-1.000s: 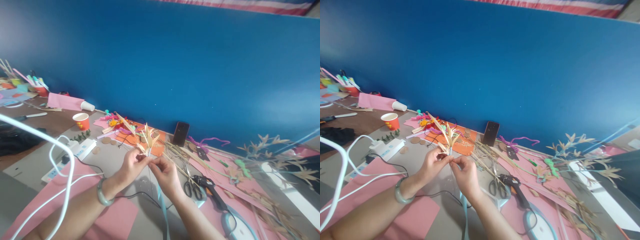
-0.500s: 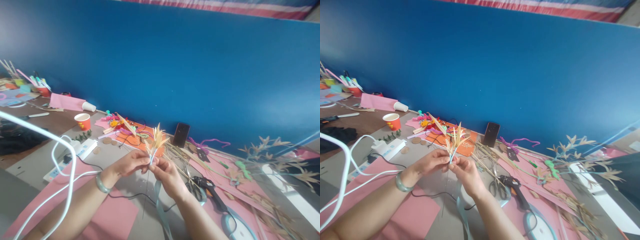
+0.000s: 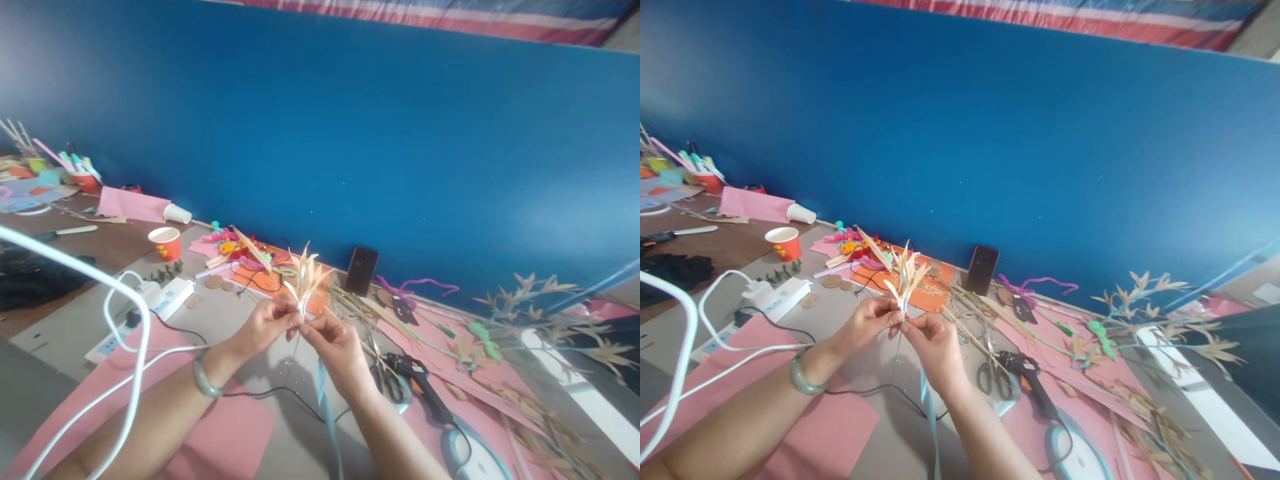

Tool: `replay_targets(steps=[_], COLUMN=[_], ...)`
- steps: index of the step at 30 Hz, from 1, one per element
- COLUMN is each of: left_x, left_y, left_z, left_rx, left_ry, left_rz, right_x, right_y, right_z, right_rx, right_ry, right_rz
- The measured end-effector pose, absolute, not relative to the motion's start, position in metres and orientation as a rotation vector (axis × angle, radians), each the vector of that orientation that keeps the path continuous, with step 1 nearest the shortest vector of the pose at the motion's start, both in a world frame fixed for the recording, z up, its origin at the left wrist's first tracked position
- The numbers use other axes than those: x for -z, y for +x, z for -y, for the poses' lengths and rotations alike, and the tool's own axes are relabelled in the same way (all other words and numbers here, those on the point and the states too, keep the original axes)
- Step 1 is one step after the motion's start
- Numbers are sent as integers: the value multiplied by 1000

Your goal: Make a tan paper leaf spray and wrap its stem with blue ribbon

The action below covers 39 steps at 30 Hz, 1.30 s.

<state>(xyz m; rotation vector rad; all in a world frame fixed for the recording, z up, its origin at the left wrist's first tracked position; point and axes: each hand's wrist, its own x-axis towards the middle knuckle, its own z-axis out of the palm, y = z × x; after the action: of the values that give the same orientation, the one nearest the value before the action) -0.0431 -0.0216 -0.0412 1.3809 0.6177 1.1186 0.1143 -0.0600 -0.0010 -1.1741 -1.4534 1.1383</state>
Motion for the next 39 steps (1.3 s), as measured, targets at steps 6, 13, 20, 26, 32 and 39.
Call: replay_targets(steps=[6, 13, 20, 26, 32, 39], left_x=[38, 36, 39, 34, 33, 30], left_y=[-41, -42, -41, -38, -40, -43], left_z=[27, 28, 29, 35, 36, 35], left_rx=[-1203, -1230, -1265, -1327, -1360, -1194], left_ry=[1365, 1363, 1362, 1358, 1434, 1446], left_rz=[-649, -623, -748, -842, -927, -1018], right_x=[2, 3, 5, 5, 6, 11], right_y=[113, 112, 110, 110, 112, 116], right_z=[63, 66, 68, 69, 68, 63], right_rx=[-1000, -958, -963, -946, -945, -679], right_ry=[-1193, -1220, -1227, -1250, -1243, -1219], right_rz=[1519, 1520, 1495, 1493, 1544, 1742])
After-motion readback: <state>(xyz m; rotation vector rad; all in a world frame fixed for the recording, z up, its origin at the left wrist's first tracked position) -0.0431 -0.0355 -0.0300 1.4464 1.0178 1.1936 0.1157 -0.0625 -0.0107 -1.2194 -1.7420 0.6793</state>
